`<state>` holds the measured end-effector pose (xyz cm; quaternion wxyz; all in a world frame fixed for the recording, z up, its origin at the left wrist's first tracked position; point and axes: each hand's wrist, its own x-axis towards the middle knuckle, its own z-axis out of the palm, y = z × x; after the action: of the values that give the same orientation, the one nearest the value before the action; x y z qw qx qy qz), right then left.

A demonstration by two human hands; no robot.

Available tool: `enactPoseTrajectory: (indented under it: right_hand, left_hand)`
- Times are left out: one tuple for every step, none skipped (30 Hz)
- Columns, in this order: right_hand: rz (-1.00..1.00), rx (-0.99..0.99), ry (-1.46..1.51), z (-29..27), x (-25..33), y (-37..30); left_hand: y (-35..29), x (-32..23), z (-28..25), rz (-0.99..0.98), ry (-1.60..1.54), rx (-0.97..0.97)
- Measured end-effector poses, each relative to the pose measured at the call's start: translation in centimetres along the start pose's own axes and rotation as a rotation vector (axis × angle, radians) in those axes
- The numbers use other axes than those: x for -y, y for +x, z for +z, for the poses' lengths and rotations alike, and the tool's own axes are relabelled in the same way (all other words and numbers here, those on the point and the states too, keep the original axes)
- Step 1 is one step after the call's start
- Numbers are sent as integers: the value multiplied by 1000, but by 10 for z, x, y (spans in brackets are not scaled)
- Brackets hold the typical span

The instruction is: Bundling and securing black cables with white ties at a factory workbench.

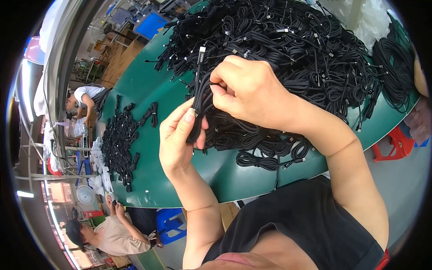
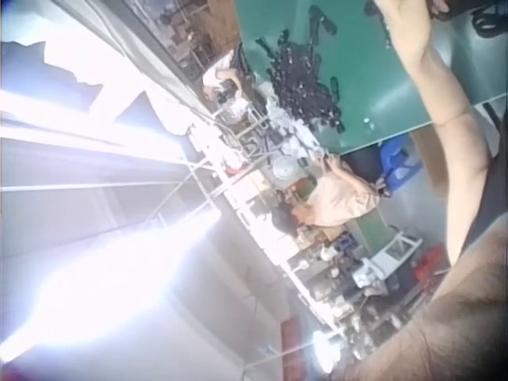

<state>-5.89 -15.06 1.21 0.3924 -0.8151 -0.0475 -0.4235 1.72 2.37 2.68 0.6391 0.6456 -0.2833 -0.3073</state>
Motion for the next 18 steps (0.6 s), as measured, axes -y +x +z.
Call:
enactPoseTrajectory:
  right_hand:
    - [-3,0,3,-1,0,2]
    - [-174,-52,-122,-3,1,4]
    - [-347,-104,-243,-4,3,8]
    - [-418,-102,-342,-10,11,12]
    - [-445,-76,-381,-14,19,15]
    - [-444,-35,-400,-12,18,15]
    - [-443,5,-419,-10,16,14]
    - [-424,95,-375,-6,7,11]
    - [-371,153,-294,-6,4,10]
    - [-369,137,-255,-5,7,10]
    - [-367,121,-214,-4,11,10]
    - [-371,118,-223,-7,9,10]
    - [-400,82,-257,-6,5,8]
    - [-429,45,-291,-5,1,6]
    - [-434,43,-285,-2,2,6]
    - [-452,29,-296,1,3,6]
    - [-470,16,-306,3,5,5]
    - [-466,10,-306,3,6,4]
  left_hand:
    - [2,1,-2,43,-45,-26]
    - [3,3,-4,86,-89,-51]
    - [2,3,-11,69,-122,-55]
    - [0,2,-16,72,-45,-58]
    - [-1,1,-20,73,33,-61]
    - [-2,1,-21,71,36,-71]
    - [-3,2,-22,171,76,-56]
    - [-3,2,-23,271,116,-41]
    - [-3,5,-27,347,101,-107]
    - [-1,7,-27,397,-106,-89]
    - [2,8,-24,447,-313,-69]
    - [11,10,-12,548,-495,-55]
    - [19,17,-4,563,-637,-64]
    - [24,24,2,525,-663,-70]
    - [24,28,3,490,-681,-87]
    - [24,34,0,491,-660,-113]
    - [22,34,-1,495,-655,-116]
    - [23,35,0,479,-612,-114]
